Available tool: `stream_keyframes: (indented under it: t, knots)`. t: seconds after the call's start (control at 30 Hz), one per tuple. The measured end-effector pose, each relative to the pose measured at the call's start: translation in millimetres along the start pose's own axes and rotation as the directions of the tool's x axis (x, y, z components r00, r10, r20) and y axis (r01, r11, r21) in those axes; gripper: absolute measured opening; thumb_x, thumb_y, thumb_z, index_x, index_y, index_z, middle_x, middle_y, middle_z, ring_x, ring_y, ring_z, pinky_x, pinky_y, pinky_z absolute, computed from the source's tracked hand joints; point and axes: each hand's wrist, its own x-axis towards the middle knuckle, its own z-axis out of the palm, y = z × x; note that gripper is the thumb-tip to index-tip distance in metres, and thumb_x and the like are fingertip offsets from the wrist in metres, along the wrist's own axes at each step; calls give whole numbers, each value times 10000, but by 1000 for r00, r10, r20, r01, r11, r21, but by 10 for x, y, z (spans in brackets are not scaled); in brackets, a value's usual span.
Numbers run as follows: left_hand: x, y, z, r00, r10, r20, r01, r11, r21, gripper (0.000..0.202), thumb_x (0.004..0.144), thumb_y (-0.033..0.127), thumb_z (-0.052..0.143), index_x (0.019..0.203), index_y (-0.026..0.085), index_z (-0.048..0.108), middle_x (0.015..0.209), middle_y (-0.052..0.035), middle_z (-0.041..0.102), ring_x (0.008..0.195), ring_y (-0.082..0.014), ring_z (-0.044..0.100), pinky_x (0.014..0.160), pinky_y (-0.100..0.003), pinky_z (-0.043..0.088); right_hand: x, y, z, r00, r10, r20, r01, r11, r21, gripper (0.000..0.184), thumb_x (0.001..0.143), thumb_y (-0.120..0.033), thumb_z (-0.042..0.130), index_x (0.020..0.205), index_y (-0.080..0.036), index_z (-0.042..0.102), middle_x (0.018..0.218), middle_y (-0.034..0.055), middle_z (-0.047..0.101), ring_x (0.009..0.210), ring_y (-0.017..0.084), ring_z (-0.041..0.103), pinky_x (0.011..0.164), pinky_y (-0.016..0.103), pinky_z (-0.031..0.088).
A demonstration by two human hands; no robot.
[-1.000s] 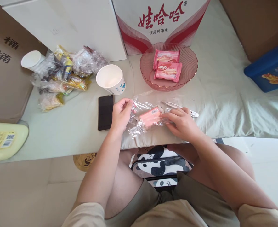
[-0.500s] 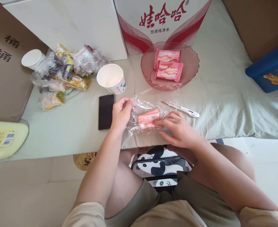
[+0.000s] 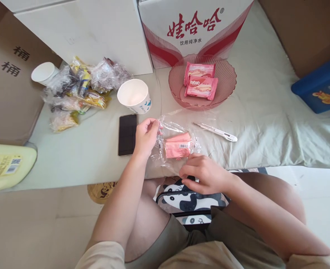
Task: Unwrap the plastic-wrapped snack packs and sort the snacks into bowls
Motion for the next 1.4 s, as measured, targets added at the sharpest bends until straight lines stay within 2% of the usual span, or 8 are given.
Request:
stream_keyframes:
  t: [0.1, 0.17, 0.3, 0.6, 0.8, 1.13, 1.27, 1.4]
  knots:
    - [-21, 14, 23, 1000, -5, 26, 5, 1000, -9, 184, 870, 246, 600, 694, 192, 607, 670, 12, 640, 535, -89, 555, 548, -225, 458, -9, 58, 35, 968, 90, -234, -112, 990, -80, 172, 965, -216, 479, 908, -217, 641, 658, -9, 644, 604, 143, 590, 653, 296, 471]
    - [-53, 33, 49, 997, -11, 70, 14, 999, -34, 183, 872, 271, 607, 704, 196, 607, 691, 3, 648, 544, -89, 553, 527, -221, 446, 1, 117, 48, 919, 170, -356, -239, 958, -159, 163, 948, -229, 525, 1038, -213, 659, 916, 68, 740, 866, 204, 682, 794, 353, 524]
    - [-119, 87, 104, 990, -26, 135, 39, 995, -94, 195, 876, 315, 616, 719, 201, 596, 730, -15, 653, 566, -90, 546, 487, -214, 409, 27, 197, 84, 928, 242, -283, -321, 905, -281, 457, 874, -309, 655, 1309, -186, 585, 1365, 146, 639, 1343, 348, 516, 1072, 521, 445]
    - [-69, 89, 85, 997, -29, 73, 34, 997, -69, 193, 886, 299, 578, 721, 201, 561, 731, 1, 647, 556, -84, 542, 490, -215, 395, 21, 92, 104, 931, 261, -254, -346, 854, -390, 317, 878, -229, 631, 1194, -214, 657, 1223, 123, 667, 1328, 393, 480, 1004, 533, 454]
    - [-61, 86, 182, 994, 8, 112, -1, 998, -60, 174, 883, 275, 577, 729, 195, 578, 715, 4, 650, 561, -89, 562, 539, -217, 442, 54, 49, 78, 901, 371, -225, -433, 810, -397, 491, 864, -206, 614, 1352, -208, 568, 1451, 179, 542, 1229, 342, 564, 903, 475, 477]
    - [-57, 83, 118, 994, 98, 52, -95, 994, -55, 162, 870, 227, 560, 717, 189, 598, 670, 23, 643, 542, -95, 559, 573, -231, 439, 114, -134, 68, 897, 387, -215, -442, 745, -500, 500, 857, -197, 614, 1353, -204, 552, 1261, 135, 667, 1360, 366, 457, 1058, 527, 333]
    - [3, 71, 84, 996, 80, 28, -80, 997, -1, 176, 864, 189, 538, 695, 187, 589, 611, 31, 610, 536, -112, 550, 562, -243, 406, 140, -220, 85, 891, 386, -238, -452, 706, -546, 247, 869, -208, 604, 1113, -196, 638, 1173, 150, 668, 1136, 330, 586, 912, 449, 411]
    - [-1, 106, 44, 994, 91, 58, -96, 992, 81, 199, 873, 208, 519, 685, 189, 581, 593, 28, 599, 556, -127, 561, 596, -254, 405, 179, -300, 28, 902, 382, -200, -426, 712, -559, 114, 844, -135, 569, 935, -203, 583, 1092, 115, 720, 1210, 318, 589, 977, 462, 388]
